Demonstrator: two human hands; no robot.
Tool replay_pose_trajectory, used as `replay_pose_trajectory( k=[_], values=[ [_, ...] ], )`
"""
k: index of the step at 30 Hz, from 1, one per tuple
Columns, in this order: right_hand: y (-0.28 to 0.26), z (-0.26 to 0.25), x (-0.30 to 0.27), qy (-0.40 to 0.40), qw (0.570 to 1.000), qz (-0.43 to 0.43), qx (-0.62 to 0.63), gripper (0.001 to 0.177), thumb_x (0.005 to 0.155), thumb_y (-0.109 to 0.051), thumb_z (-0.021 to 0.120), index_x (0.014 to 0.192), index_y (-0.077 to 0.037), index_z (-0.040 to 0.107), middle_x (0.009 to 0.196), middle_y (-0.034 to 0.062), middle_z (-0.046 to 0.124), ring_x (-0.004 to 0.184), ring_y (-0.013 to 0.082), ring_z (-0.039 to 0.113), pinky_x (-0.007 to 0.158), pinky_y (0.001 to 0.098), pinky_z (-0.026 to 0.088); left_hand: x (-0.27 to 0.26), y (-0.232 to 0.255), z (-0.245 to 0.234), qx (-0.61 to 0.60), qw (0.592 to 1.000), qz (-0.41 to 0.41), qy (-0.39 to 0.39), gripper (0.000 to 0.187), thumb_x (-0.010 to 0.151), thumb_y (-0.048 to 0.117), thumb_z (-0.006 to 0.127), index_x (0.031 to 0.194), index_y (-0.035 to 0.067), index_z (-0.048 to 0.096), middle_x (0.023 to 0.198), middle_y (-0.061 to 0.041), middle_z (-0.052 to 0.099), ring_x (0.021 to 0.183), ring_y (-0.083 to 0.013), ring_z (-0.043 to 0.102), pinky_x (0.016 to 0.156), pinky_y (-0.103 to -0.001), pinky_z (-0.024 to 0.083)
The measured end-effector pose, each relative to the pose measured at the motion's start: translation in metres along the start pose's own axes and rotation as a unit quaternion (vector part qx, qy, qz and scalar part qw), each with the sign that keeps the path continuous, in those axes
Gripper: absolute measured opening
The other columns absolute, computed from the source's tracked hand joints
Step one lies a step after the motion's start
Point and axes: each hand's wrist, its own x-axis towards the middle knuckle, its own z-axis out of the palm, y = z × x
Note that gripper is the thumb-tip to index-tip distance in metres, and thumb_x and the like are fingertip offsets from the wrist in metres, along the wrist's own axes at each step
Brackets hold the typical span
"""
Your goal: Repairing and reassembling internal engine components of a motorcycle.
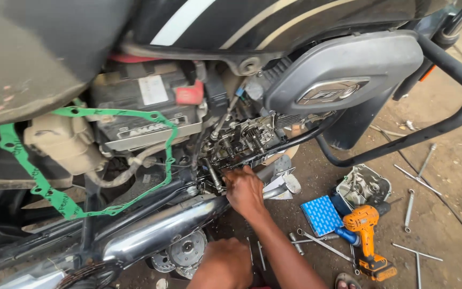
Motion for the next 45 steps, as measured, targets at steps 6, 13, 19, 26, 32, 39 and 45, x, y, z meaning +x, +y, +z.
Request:
replay_pose_trajectory(
  k=[6, 13, 19, 26, 32, 39, 45],
  values=[
    [0.003, 0.005, 0.006, -0.083, 0.987, -0.004, 0.138, 0.025, 0.083, -0.009, 0.076, 0.107, -0.017, 0.080, 0.092, 0.0082, 0.078, 0.078, 0.0263, 0.064, 0.085, 0.0382, 0.050, -0.009, -0.003, -0.013, 0.013, 1.000, 0.017, -0.005, 0.030, 0.086, 0.017, 0.064, 0.106, -0.002, 0.075, 0.116, -0.026, 0.071, 0.110, -0.0395, 0.070, 0.092, -0.048, 0.058],
    [-0.014, 0.000, -0.009, 0.052, 0.993, 0.101, -0.036, 0.016, 0.085, -0.016, 0.079, 0.100, -0.017, 0.083, 0.079, 0.0117, 0.075, 0.080, 0.0274, 0.061, 0.078, 0.0417, 0.046, -0.026, 0.005, -0.017, -0.001, 0.998, 0.046, 0.033, 0.035, 0.085, 0.018, 0.064, 0.115, 0.001, 0.071, 0.120, -0.023, 0.070, 0.112, -0.0367, 0.070, 0.095, -0.046, 0.055],
    [0.022, 0.019, -0.015, 0.007, 0.996, 0.047, 0.070, 0.018, 0.084, -0.018, 0.078, 0.101, -0.017, 0.082, 0.078, 0.0096, 0.075, 0.075, 0.0233, 0.065, 0.089, 0.0453, 0.041, -0.034, -0.012, -0.009, 0.014, 0.998, 0.044, 0.034, 0.038, 0.086, 0.018, 0.063, 0.119, 0.000, 0.070, 0.125, -0.023, 0.067, 0.116, -0.0370, 0.067, 0.097, -0.046, 0.055],
    [-0.001, 0.006, -0.010, 0.035, 0.998, 0.043, -0.011, 0.017, 0.083, -0.019, 0.079, 0.099, -0.014, 0.084, 0.067, 0.0123, 0.072, 0.067, 0.0268, 0.061, 0.079, 0.0441, 0.045, -0.034, -0.029, 0.001, 0.022, 0.999, 0.026, -0.005, 0.039, 0.085, 0.017, 0.061, 0.119, 0.001, 0.071, 0.129, -0.022, 0.068, 0.119, -0.0369, 0.067, 0.100, -0.045, 0.054],
    [0.001, 0.005, -0.014, 0.072, 0.992, 0.099, 0.009, 0.013, 0.085, -0.021, 0.077, 0.092, -0.012, 0.081, 0.075, 0.0137, 0.072, 0.067, 0.0282, 0.063, 0.069, 0.0428, 0.051, -0.042, -0.028, -0.003, 0.013, 0.999, 0.043, -0.005, 0.045, 0.089, 0.020, 0.062, 0.129, -0.001, 0.059, 0.132, -0.024, 0.062, 0.122, -0.0387, 0.064, 0.103, -0.046, 0.051],
    [-0.015, -0.002, -0.014, 0.085, 0.996, 0.011, -0.008, 0.015, 0.086, -0.020, 0.074, 0.096, -0.010, 0.079, 0.071, 0.0144, 0.070, 0.066, 0.0326, 0.064, 0.067, 0.0464, 0.051, -0.030, -0.031, -0.023, 0.039, 0.999, 0.009, -0.029, 0.043, 0.091, 0.021, 0.060, 0.130, 0.005, 0.064, 0.139, -0.020, 0.060, 0.128, -0.0372, 0.061, 0.106, -0.047, 0.050],
    [-0.017, 0.008, -0.006, 0.063, 0.972, 0.216, -0.066, 0.023, 0.096, -0.025, 0.061, 0.107, -0.009, 0.073, 0.071, 0.0197, 0.067, 0.076, 0.0377, 0.066, 0.078, 0.0511, 0.048, 0.032, -0.071, -0.019, -0.067, 0.993, -0.070, 0.060, 0.042, 0.094, 0.027, 0.056, 0.128, 0.008, 0.068, 0.137, -0.021, 0.063, 0.128, -0.0388, 0.061, 0.109, -0.048, 0.048]
  ],
)
